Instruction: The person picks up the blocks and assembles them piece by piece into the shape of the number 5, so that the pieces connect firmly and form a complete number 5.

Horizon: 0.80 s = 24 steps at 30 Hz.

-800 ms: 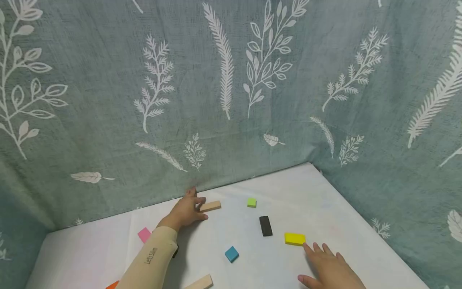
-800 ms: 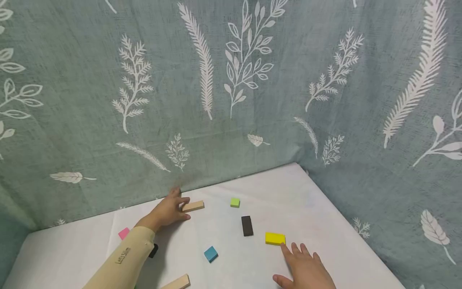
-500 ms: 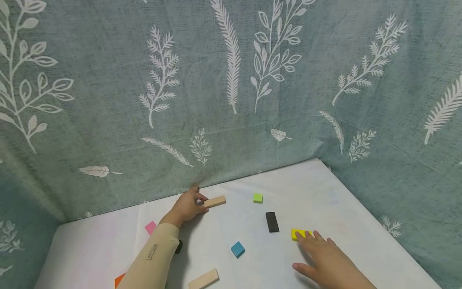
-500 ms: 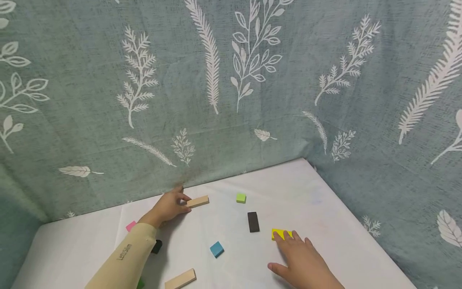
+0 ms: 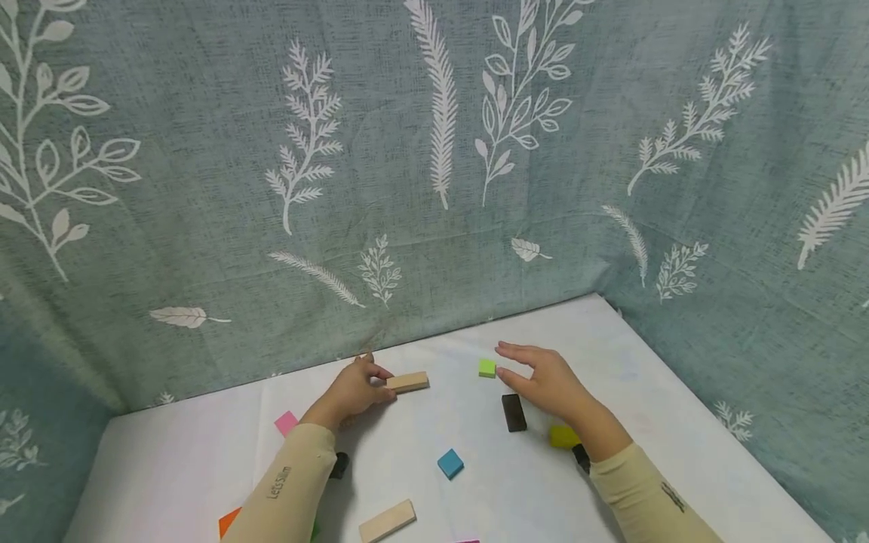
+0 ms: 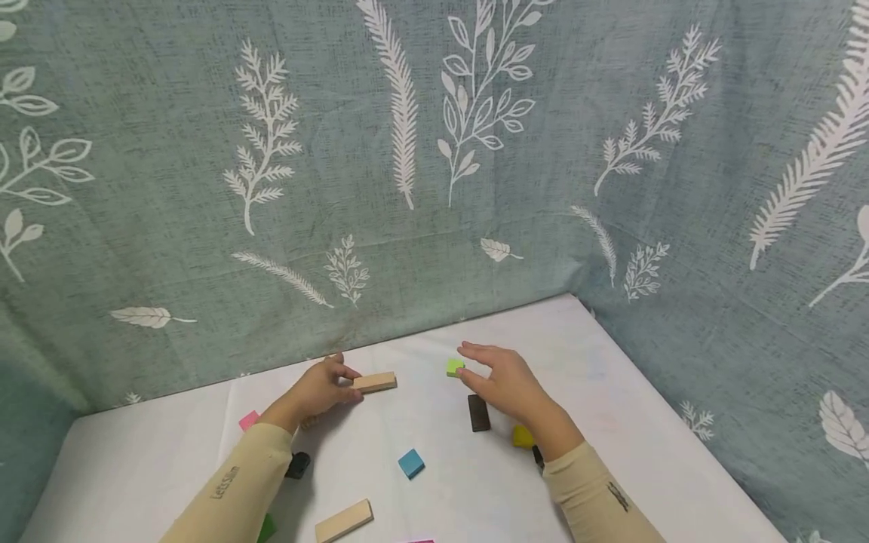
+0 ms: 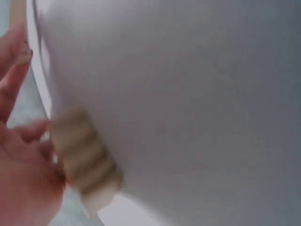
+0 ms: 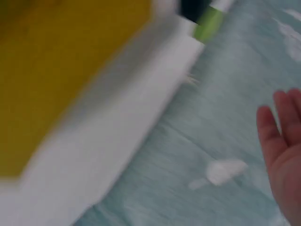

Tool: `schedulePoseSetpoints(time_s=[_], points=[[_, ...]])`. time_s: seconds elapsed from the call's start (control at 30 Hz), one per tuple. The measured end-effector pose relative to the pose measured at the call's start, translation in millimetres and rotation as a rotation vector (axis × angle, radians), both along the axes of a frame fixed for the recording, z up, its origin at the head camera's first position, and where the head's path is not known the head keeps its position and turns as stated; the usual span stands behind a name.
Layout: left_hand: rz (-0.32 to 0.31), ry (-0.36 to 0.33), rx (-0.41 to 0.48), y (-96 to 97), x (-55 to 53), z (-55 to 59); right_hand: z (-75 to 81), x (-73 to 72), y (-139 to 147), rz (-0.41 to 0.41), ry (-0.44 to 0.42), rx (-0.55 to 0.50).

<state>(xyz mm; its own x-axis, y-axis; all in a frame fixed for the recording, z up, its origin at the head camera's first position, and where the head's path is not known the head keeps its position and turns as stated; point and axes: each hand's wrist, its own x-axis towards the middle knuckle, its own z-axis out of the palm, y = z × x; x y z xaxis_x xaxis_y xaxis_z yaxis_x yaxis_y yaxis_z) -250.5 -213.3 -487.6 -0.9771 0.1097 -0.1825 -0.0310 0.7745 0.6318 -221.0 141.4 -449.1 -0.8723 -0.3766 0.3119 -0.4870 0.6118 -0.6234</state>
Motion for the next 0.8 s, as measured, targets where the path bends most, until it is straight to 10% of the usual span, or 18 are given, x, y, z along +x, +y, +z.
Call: schedulePoseSetpoints(time_s=[0.5,0.8], points=[[0.075,0.081,-0.111,24.2,6.7,3.6,-23.0,-51.3,-24,-0.012,-0.265,0.424],[0.054,0.058,-0.094,24.3,8.6,-1.6,-36.7,-66.1,-29,-0.017,-0.239,0.524]])
